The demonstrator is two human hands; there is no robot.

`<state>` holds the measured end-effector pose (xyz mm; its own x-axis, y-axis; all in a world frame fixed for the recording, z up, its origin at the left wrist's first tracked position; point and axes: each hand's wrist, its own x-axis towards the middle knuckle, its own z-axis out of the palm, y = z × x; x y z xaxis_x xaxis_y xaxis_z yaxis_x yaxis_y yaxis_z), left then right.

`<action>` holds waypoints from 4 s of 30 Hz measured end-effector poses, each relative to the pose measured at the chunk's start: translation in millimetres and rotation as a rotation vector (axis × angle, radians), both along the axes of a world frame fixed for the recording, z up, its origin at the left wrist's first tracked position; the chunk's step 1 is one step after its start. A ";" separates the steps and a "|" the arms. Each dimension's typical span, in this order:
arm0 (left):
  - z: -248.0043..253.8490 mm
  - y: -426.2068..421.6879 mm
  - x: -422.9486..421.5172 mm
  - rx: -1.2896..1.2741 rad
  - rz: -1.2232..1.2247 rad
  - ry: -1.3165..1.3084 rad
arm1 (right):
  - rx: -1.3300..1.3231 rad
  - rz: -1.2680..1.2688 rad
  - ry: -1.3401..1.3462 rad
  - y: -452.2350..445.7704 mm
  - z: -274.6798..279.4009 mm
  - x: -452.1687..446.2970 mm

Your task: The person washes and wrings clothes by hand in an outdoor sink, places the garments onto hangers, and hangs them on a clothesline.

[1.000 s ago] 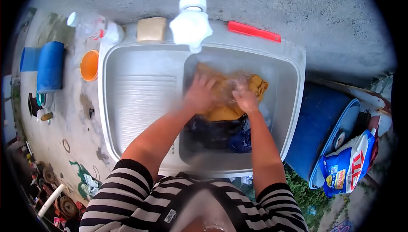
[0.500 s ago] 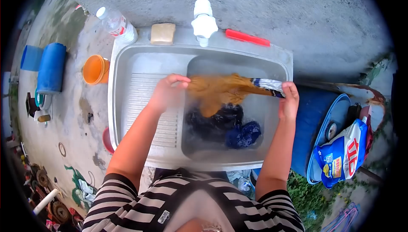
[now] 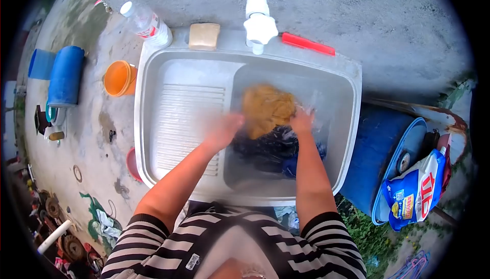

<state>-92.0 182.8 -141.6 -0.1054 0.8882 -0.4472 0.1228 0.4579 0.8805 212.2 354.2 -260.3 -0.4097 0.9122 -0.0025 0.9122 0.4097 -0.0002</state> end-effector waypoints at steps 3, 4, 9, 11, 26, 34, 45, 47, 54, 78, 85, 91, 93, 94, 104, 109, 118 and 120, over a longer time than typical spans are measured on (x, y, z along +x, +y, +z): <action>28.6 -13.2 -2.4 -0.195 0.026 -0.237 | -0.748 -0.456 0.500 27.8 55.0 -30.7; 31.9 -15.1 -2.5 -0.235 0.097 -0.334 | -0.714 -0.377 0.610 20.1 93.7 -45.2; 85.4 -2.4 0.2 -0.462 0.522 -1.032 | -0.743 0.007 0.971 -79.3 268.7 -143.7; 98.2 -2.4 -15.0 -0.154 0.391 -1.352 | -0.852 0.237 1.074 -106.5 301.1 -163.9; 78.6 -104.1 -98.1 0.023 0.425 1.234 | -0.419 0.163 0.435 -151.5 167.0 -292.0; 29.5 -108.6 -100.0 0.200 0.185 1.042 | -0.092 0.505 0.592 -194.4 123.9 -283.1; 53.5 -104.4 -101.9 0.311 0.325 0.980 | -0.212 0.472 0.837 -194.9 138.3 -277.6; 57.4 -136.4 -88.8 0.472 0.330 0.895 | -0.227 0.563 0.834 -220.0 142.0 -251.3; 29.4 -36.5 -143.0 0.236 0.208 1.149 | -0.124 0.488 0.481 -132.2 123.3 -332.3; 73.2 -92.2 -89.1 0.346 0.593 0.926 | -0.250 0.183 0.813 -199.1 151.4 -303.2; 31.7 -119.7 -80.5 0.532 0.406 0.744 | -0.194 0.353 1.066 -220.8 123.4 -286.5; 31.2 -88.5 -125.0 0.526 0.077 0.777 | -0.218 0.701 0.922 -158.6 121.0 -299.8; 38.2 -82.7 -135.3 0.561 -0.043 0.784 | -0.293 0.792 0.897 -146.4 121.6 -299.7; 35.6 -80.5 -136.6 0.553 -0.026 0.771 | -0.319 0.838 0.894 -140.1 122.6 -301.6; 57.2 -97.7 -105.6 0.043 0.336 0.620 | -0.614 0.378 0.984 -169.8 146.7 -268.4; 83.1 -132.4 -94.5 0.060 0.879 -0.891 | -1.150 -0.112 1.296 -225.0 182.0 -218.7; 180.8 -174.3 -73.5 0.364 0.491 -1.314 | -1.124 -0.146 1.715 -244.4 299.8 -173.3; 181.7 -182.0 -77.0 0.452 0.378 -1.066 | -0.913 -0.086 1.715 -233.7 319.8 -157.3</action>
